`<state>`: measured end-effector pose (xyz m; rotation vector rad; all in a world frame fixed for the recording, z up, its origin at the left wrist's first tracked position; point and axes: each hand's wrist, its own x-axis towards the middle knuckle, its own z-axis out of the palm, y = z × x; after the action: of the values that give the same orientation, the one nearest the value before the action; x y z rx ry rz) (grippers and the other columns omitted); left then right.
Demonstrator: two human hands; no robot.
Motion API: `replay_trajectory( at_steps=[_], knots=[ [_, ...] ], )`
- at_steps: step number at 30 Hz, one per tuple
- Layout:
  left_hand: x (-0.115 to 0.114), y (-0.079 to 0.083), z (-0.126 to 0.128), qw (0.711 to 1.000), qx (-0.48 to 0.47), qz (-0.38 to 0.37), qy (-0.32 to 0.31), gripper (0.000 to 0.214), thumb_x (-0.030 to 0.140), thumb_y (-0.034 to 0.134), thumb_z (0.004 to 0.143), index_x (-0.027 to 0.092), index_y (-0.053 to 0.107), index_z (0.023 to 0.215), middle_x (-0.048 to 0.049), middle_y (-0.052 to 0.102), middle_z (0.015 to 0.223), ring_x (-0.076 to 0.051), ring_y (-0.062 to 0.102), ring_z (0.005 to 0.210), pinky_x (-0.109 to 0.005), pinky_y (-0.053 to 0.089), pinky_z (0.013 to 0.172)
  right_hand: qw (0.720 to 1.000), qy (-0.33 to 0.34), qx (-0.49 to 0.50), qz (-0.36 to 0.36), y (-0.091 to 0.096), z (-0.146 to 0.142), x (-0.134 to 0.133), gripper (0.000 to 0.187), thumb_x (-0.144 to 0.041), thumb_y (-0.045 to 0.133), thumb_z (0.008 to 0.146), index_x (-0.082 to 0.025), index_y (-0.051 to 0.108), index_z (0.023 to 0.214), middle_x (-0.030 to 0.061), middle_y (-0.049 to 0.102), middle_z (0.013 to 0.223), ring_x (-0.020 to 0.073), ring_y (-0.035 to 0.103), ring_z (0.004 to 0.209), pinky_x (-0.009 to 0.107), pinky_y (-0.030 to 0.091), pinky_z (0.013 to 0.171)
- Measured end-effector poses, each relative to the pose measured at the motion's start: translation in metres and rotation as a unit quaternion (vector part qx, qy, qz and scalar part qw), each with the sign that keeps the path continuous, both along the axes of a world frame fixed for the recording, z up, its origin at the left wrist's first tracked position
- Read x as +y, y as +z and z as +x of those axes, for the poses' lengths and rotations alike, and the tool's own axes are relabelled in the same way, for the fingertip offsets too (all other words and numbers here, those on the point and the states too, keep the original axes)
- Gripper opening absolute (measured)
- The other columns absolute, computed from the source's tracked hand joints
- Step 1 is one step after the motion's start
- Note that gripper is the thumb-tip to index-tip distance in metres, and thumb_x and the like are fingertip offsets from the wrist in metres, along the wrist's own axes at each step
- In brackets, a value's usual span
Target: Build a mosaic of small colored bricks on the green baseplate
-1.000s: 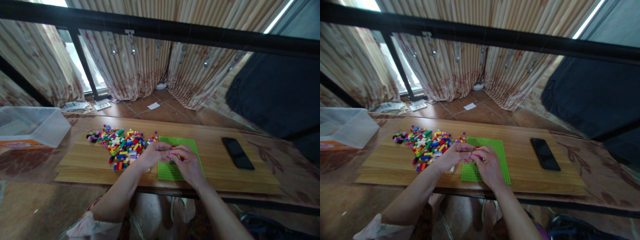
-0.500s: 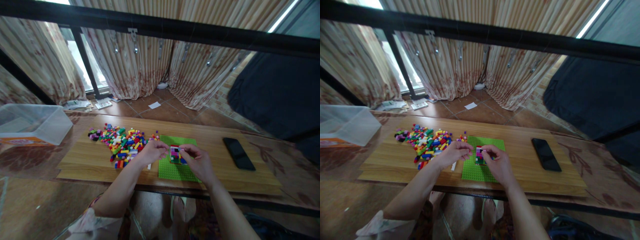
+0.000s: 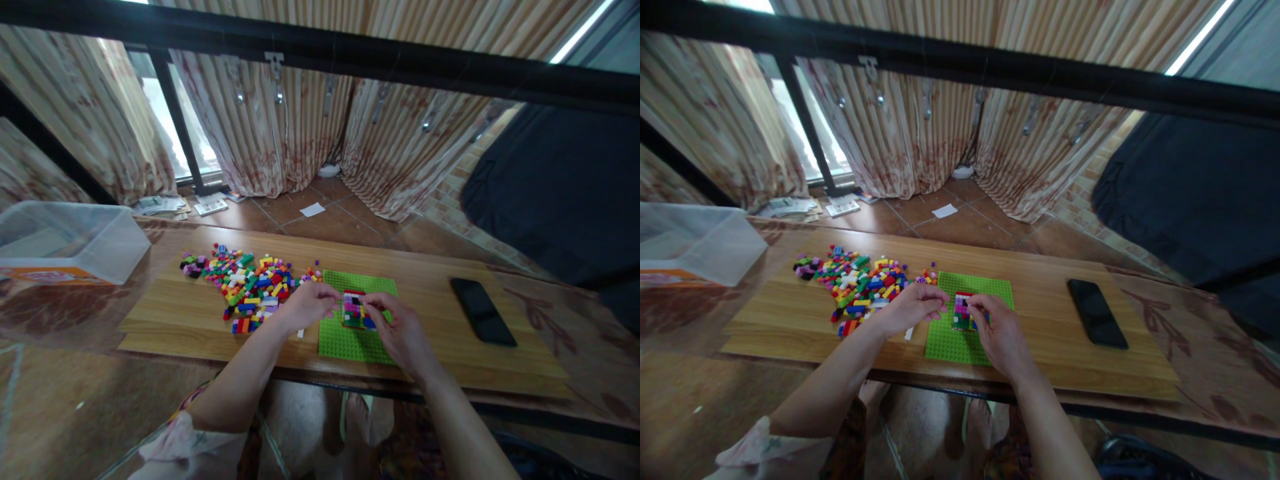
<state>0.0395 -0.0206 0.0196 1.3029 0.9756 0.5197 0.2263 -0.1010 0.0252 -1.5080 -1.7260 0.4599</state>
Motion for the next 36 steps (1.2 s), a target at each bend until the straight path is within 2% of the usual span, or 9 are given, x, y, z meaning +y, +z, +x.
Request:
replay_trajectory(
  at_steps=[3,8,17,29,36],
  knots=[
    [0.000,-0.004,-0.001,1.000,0.015,0.018,-0.010,0.016,0.017,0.055,0.076,0.013,0.068,0.085,-0.0009,0.068,0.071,-0.009,0.058,0.060,-0.021,0.048,0.062,1.000,-0.006,-0.015,0.025,-0.006,0.001,0.001,0.016,-0.036,0.059,0.087,-0.026,0.070,0.086,0.0039,0.065,0.095,0.0205,0.060,0.094,0.037,0.045,0.086],
    [-0.001,-0.007,-0.001,0.997,0.053,0.033,-0.037,0.018,0.017,0.053,0.076,0.012,0.068,0.085,-0.0012,0.067,0.071,-0.011,0.060,0.062,-0.022,0.049,0.062,0.999,0.012,-0.028,-0.022,-0.016,0.001,0.000,0.015,-0.035,0.061,0.086,-0.027,0.073,0.084,0.0038,0.067,0.088,0.0215,0.059,0.090,0.038,0.045,0.083],
    [0.000,-0.012,-0.001,0.990,0.093,0.078,-0.068,0.025,0.018,0.049,0.077,0.012,0.067,0.093,-0.0029,0.068,0.076,-0.013,0.062,0.064,-0.022,0.049,0.060,0.991,0.044,-0.123,-0.017,-0.016,-0.006,0.000,0.017,-0.028,0.055,0.090,-0.023,0.071,0.087,0.0048,0.071,0.087,0.0221,0.059,0.085,0.038,0.046,0.078],
    [-0.001,-0.012,-0.001,0.983,0.114,0.108,-0.093,0.029,0.021,0.048,0.077,0.012,0.069,0.094,-0.0038,0.070,0.077,-0.014,0.064,0.066,-0.023,0.050,0.061,0.993,0.037,-0.113,-0.029,-0.018,-0.008,-0.001,0.016,-0.028,0.056,0.088,-0.024,0.071,0.084,0.0039,0.070,0.085,0.0207,0.060,0.085,0.036,0.045,0.080],
    [-0.003,-0.017,0.001,0.979,0.118,0.124,-0.109,0.026,0.019,0.052,0.072,0.013,0.071,0.089,-0.0030,0.070,0.072,-0.015,0.063,0.065,-0.022,0.049,0.059,0.996,-0.007,-0.092,-0.019,-0.022,-0.011,-0.002,0.015,-0.028,0.057,0.086,-0.025,0.072,0.082,0.0040,0.072,0.086,0.0223,0.062,0.086,0.038,0.046,0.079]
  ],
)
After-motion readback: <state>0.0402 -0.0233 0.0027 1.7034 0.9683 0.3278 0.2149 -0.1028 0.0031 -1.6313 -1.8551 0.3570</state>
